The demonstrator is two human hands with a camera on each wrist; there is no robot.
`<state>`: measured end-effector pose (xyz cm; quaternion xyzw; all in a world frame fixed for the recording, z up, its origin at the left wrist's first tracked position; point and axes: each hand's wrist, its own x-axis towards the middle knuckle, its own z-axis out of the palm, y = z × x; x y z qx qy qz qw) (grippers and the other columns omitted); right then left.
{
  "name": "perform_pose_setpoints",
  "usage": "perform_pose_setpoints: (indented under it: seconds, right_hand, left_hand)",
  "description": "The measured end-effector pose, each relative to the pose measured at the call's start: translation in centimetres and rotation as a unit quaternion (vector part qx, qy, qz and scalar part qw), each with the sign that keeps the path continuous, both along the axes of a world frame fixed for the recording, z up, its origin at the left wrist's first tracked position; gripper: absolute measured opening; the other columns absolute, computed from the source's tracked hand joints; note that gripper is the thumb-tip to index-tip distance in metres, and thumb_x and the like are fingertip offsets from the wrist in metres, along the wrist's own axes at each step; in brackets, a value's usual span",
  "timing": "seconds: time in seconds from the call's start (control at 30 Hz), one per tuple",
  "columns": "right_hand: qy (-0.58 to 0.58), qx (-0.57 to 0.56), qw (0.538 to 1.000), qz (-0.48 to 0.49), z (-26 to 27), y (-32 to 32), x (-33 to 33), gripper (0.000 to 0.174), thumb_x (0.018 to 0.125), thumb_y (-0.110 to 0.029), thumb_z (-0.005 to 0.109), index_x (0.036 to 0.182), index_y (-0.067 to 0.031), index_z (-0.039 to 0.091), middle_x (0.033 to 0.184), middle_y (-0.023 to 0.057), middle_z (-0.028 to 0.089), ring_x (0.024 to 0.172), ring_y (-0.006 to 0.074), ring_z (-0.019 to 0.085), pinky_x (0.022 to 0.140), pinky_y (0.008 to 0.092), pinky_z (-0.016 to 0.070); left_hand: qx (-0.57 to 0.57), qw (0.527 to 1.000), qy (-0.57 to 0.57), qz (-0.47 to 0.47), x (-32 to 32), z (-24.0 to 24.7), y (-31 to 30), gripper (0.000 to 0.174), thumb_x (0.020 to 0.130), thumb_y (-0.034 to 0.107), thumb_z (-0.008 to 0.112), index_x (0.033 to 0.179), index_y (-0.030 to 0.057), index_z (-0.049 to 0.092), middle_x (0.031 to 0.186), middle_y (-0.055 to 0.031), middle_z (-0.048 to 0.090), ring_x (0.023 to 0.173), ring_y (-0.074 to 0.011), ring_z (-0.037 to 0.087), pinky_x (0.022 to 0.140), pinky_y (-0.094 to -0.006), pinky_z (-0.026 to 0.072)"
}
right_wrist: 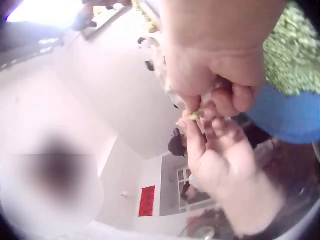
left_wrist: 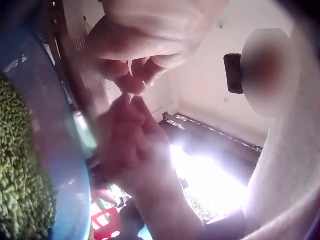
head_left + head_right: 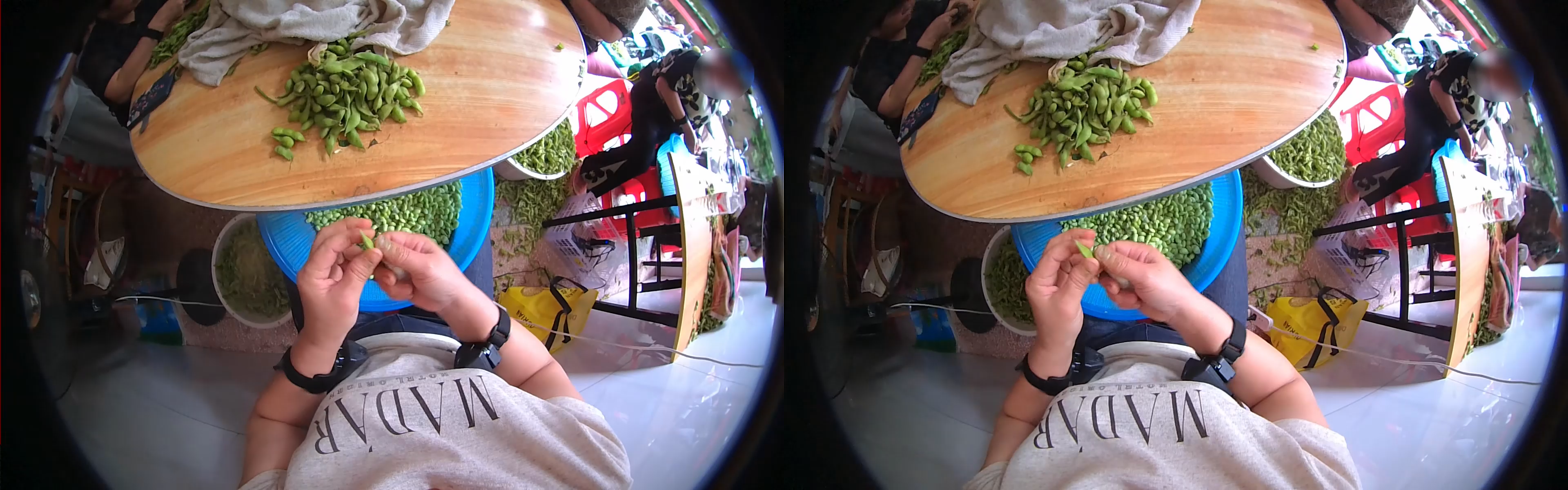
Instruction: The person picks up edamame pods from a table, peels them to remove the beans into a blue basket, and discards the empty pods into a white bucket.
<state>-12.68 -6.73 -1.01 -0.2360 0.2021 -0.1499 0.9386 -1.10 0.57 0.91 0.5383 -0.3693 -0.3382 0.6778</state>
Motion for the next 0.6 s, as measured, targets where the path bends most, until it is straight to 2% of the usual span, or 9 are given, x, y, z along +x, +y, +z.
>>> perform_pose_setpoints:
  seconds: [0.03, 0.07, 0.1, 0.17, 0.27, 0.37, 0.5, 0.6]
  right_hand:
    - [0.097, -0.105, 0.99, -0.02, 0.6, -0.5, -0.3, 0.029, 0.091, -0.031, 0.048, 0.079, -0.0051, 0.055, 0.058, -0.0021, 0.043, 0.045, 0.0042, 0.034, 0.039, 0.0182, 0.0244]
    - [0.132, -0.194, 0.972, -0.036, 0.8, -1.1, -0.6, 0.031, 0.091, -0.031, 0.047, 0.08, -0.0041, 0.056, 0.057, -0.0026, 0.043, 0.046, 0.0039, 0.034, 0.04, 0.0182, 0.0251]
    - [0.165, -0.281, 0.944, -0.051, 0.9, -1.8, -0.9, 0.033, 0.092, -0.032, 0.045, 0.08, -0.0031, 0.056, 0.056, -0.0031, 0.042, 0.046, 0.0037, 0.035, 0.041, 0.0181, 0.0259]
    - [0.126, -0.286, 0.95, -0.012, 1.9, -2.4, -1.5, 0.035, 0.093, -0.032, 0.042, 0.083, -0.0015, 0.056, 0.056, -0.0032, 0.041, 0.048, 0.0042, 0.034, 0.043, 0.0185, 0.026]
    - [0.103, -0.316, 0.943, 0.031, 2.6, -2.5, -1.3, 0.037, 0.094, -0.033, 0.041, 0.083, -0.0008, 0.055, 0.056, -0.0035, 0.04, 0.05, 0.0046, 0.034, 0.043, 0.0194, 0.0277]
    - [0.104, -0.292, 0.95, 0.04, 2.6, -2.2, -0.9, 0.037, 0.094, -0.033, 0.04, 0.086, -0.0006, 0.055, 0.058, -0.0032, 0.04, 0.05, 0.0048, 0.034, 0.043, 0.0196, 0.0282]
    - [0.093, -0.266, 0.958, 0.056, 2.6, -2.3, -0.9, 0.034, 0.094, -0.031, 0.041, 0.086, -0.0006, 0.055, 0.059, -0.0024, 0.042, 0.051, 0.0053, 0.037, 0.045, 0.0199, 0.0313]
    - [0.151, -0.33, 0.931, 0.033, 2.5, -2.1, -0.6, 0.031, 0.093, -0.028, 0.044, 0.082, -0.0004, 0.055, 0.06, -0.0012, 0.045, 0.054, 0.0062, 0.041, 0.047, 0.0213, 0.0358]
  left_hand:
    - [0.025, 0.999, 0.041, -0.005, 0.1, 0.5, 0.0, 0.018, 0.08, 0.0, 0.06, 0.098, -0.0023, 0.058, 0.086, -0.0052, 0.058, 0.059, -0.0061, 0.049, 0.054, -0.0186, 0.0423]
    - [0.06, 0.996, 0.053, -0.028, 0.4, 0.8, 0.3, 0.017, 0.081, 0.002, 0.059, 0.097, -0.0034, 0.058, 0.084, -0.0048, 0.058, 0.057, -0.006, 0.049, 0.051, -0.018, 0.0411]
    - [0.069, 0.997, 0.008, -0.029, 0.7, 0.8, 0.4, 0.016, 0.081, 0.001, 0.059, 0.096, -0.0035, 0.058, 0.084, -0.0049, 0.058, 0.057, -0.0058, 0.049, 0.051, -0.018, 0.0409]
    - [0.09, 0.992, -0.081, -0.035, 0.9, 0.8, 0.4, 0.014, 0.081, 0.001, 0.059, 0.095, -0.0035, 0.059, 0.083, -0.0051, 0.059, 0.057, -0.0054, 0.049, 0.05, -0.018, 0.0404]
    - [0.062, 0.967, -0.243, -0.037, 0.8, 0.8, 0.1, 0.014, 0.078, -0.002, 0.06, 0.092, -0.0034, 0.061, 0.08, -0.0068, 0.059, 0.057, -0.0092, 0.051, 0.05, -0.0212, 0.0419]
    - [0.03, 0.937, -0.346, -0.022, 0.7, 1.3, -0.2, 0.016, 0.076, -0.003, 0.061, 0.092, -0.0028, 0.062, 0.077, -0.0091, 0.058, 0.06, -0.0149, 0.055, 0.052, -0.0253, 0.044]
    - [0.058, 0.924, -0.376, -0.022, 0.5, 1.7, 0.2, 0.016, 0.074, -0.003, 0.061, 0.091, -0.0022, 0.061, 0.076, -0.0124, 0.056, 0.064, -0.0238, 0.056, 0.056, -0.0309, 0.0452]
    - [0.053, 0.906, -0.417, -0.043, 0.7, 2.0, -0.1, 0.016, 0.075, -0.002, 0.059, 0.091, -0.0009, 0.06, 0.077, -0.0136, 0.054, 0.067, -0.0289, 0.055, 0.057, -0.0347, 0.0452]
